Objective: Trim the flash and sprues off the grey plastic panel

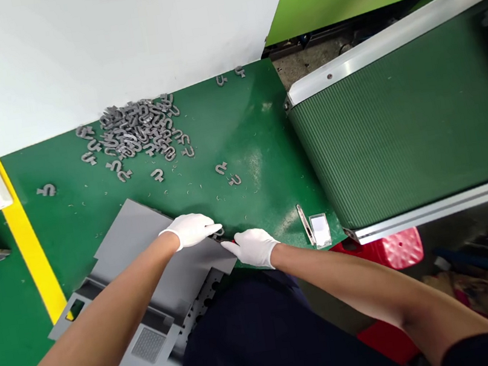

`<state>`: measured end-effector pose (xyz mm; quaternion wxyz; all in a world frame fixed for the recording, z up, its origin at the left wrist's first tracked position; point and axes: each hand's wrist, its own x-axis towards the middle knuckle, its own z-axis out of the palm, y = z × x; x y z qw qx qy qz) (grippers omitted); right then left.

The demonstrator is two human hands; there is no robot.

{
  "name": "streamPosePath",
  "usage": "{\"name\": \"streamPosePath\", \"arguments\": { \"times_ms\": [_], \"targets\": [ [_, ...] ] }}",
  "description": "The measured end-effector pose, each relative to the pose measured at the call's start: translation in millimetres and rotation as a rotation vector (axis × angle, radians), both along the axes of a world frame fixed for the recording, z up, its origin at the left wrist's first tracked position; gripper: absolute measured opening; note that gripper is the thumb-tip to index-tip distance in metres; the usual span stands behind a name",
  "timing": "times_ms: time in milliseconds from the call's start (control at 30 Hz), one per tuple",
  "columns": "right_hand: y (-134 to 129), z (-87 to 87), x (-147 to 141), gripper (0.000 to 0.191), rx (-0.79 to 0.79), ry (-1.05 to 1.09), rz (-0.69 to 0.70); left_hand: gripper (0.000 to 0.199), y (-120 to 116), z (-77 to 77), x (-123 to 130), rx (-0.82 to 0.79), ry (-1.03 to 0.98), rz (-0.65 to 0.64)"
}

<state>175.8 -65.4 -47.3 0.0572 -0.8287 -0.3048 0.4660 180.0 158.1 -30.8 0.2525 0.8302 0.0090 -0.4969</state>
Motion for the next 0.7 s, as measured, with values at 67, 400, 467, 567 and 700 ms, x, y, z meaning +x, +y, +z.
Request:
{"name": "streamPosePath", "arguments": {
  "times_ms": [67, 400, 467, 567, 700],
  "targets": [
    [0.2, 1.1, 1.9, 0.066, -0.007, 0.014, -0.002, 0.052, 1.3, -2.2, -1.4, -0.07, -0.044, 0.011],
    [9.4, 22.8, 0.6, 0.067, -0.068, -0.014, -0.059, 0.04, 8.3, -9.6, -3.0, -0.213, -0.041, 0.063],
    [12.2, 23.5, 1.6, 0.068, -0.054, 0.001, -0.057, 0.039, 8.4, -9.2, -3.8, -0.216, -0.043, 0.07],
    [15.4, 19.7, 1.0, 0.067, -0.032, 0.011, -0.053, 0.037, 8.7, -8.2, -5.0, -0.235, -0.048, 0.074],
    [16.9, 11.3, -3.7, 0.066, -0.017, -0.003, -0.051, 0.037, 8.5, -7.9, -5.1, -0.252, -0.047, 0.077]
  ]
}}
